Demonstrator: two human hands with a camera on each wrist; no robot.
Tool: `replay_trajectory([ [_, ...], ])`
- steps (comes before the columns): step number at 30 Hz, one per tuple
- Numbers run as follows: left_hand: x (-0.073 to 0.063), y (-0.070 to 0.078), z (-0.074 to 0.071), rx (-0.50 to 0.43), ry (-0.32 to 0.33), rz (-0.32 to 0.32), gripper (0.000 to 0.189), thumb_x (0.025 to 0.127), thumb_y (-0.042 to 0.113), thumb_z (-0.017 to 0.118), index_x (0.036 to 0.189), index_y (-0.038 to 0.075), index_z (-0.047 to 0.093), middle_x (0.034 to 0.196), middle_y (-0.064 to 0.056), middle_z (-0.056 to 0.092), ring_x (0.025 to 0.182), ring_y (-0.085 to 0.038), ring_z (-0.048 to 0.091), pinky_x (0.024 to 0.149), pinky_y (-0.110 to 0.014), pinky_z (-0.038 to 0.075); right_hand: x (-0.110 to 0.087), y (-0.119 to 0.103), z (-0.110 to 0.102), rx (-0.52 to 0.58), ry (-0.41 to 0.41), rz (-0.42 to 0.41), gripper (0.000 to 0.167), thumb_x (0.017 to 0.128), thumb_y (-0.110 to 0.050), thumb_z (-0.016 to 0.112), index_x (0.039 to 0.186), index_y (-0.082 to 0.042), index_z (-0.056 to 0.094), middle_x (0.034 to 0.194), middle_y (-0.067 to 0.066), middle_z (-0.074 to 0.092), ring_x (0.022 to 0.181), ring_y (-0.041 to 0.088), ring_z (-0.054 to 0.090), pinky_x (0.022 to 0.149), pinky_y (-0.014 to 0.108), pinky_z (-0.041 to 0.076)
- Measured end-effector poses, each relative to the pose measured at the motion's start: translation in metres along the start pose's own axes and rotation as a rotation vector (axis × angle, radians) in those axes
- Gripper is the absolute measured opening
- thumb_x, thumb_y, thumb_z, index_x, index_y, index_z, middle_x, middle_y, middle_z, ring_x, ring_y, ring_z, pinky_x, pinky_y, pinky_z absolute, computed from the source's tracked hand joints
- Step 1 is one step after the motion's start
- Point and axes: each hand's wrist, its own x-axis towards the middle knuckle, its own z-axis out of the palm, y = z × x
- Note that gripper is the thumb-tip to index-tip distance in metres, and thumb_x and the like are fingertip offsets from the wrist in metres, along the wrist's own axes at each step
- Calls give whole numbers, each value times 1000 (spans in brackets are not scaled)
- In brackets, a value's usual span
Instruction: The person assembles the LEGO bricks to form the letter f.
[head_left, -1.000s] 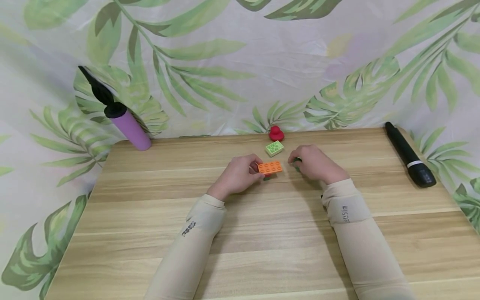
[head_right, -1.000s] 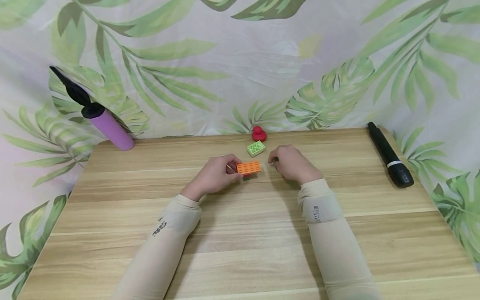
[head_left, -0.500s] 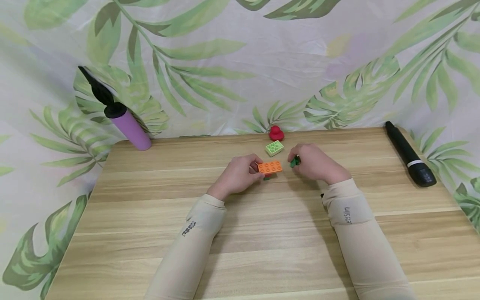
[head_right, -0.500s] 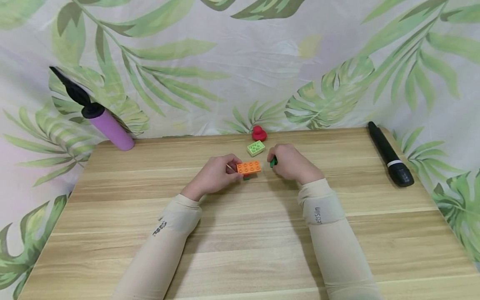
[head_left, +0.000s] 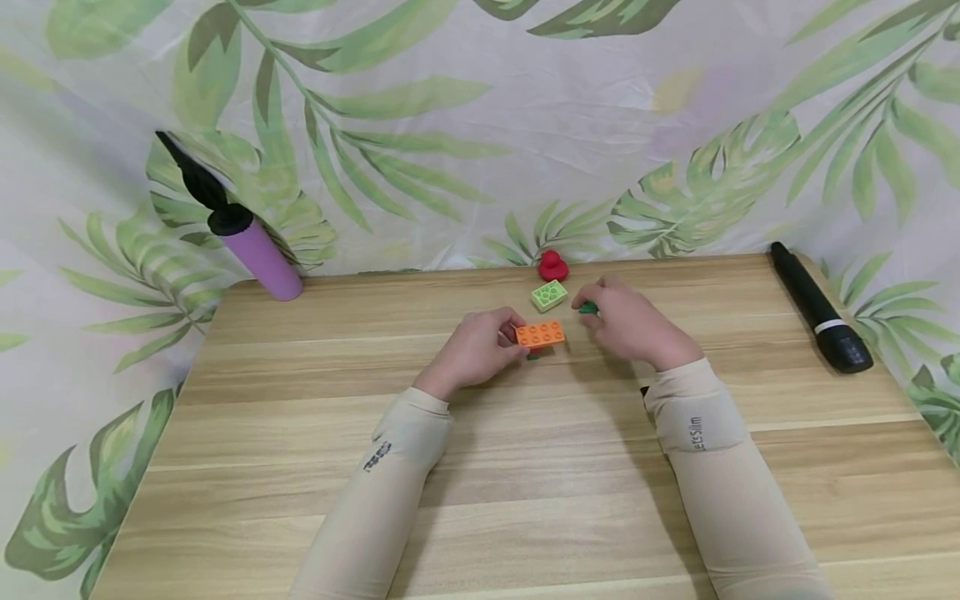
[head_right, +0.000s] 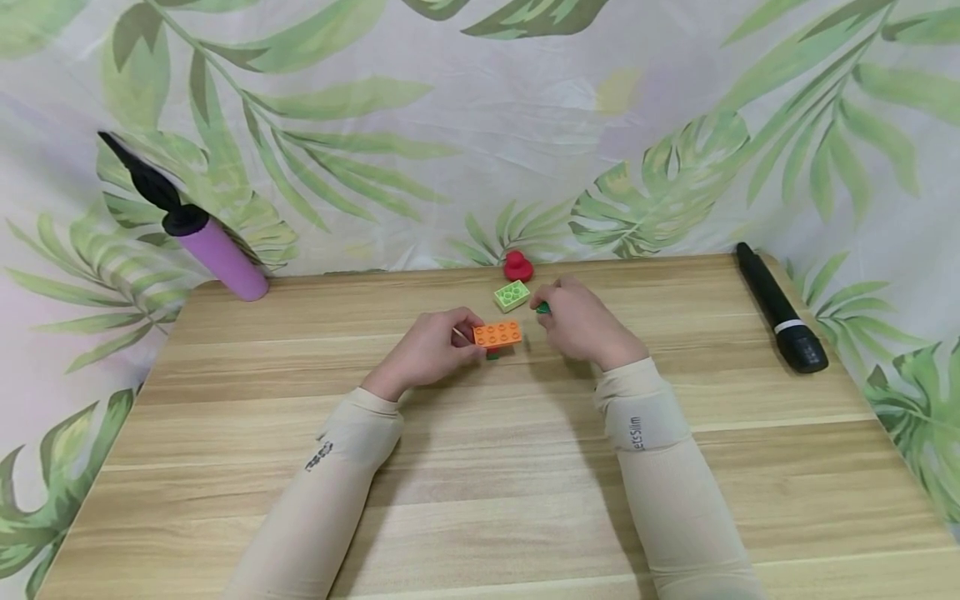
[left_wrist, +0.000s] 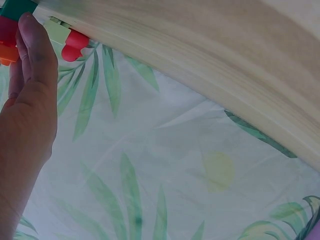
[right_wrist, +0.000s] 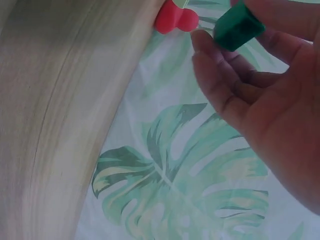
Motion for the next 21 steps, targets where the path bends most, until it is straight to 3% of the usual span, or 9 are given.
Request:
replay_trajectory([
  [5,0,0,0,-2,-2,5,32,96,18,79,124,6,69,107,-6,77,98,-19,71,87,-34,58,2,-2,-1,50,47,-49,22,100,-14,74,119,-3,72,117,17,72,110,34,69,100,53,54],
  [9,0,0,-1,-6,-6,0,32,96,18,79,124,7,69,106,-6,77,96,-18,71,86,-34,58,4,-5,0,155,57,-63,21,95,-15,81,112,-7,72,110,10,75,104,28,72,96,48,57],
  [15,-1,1,-2,-6,-12,-2,32,96,18,79,124,7,69,106,-6,76,95,-19,70,86,-34,58,7,-12,7,345,23,-96,41,92,-2,80,130,2,66,130,17,68,117,33,70,102,48,57],
  [21,-1,0,-2,-3,-8,15,31,96,18,79,124,7,69,106,-6,77,96,-19,72,86,-34,59,10,-17,15,292,58,-185,41,92,-9,83,131,-4,71,133,13,71,118,32,70,102,49,57],
])
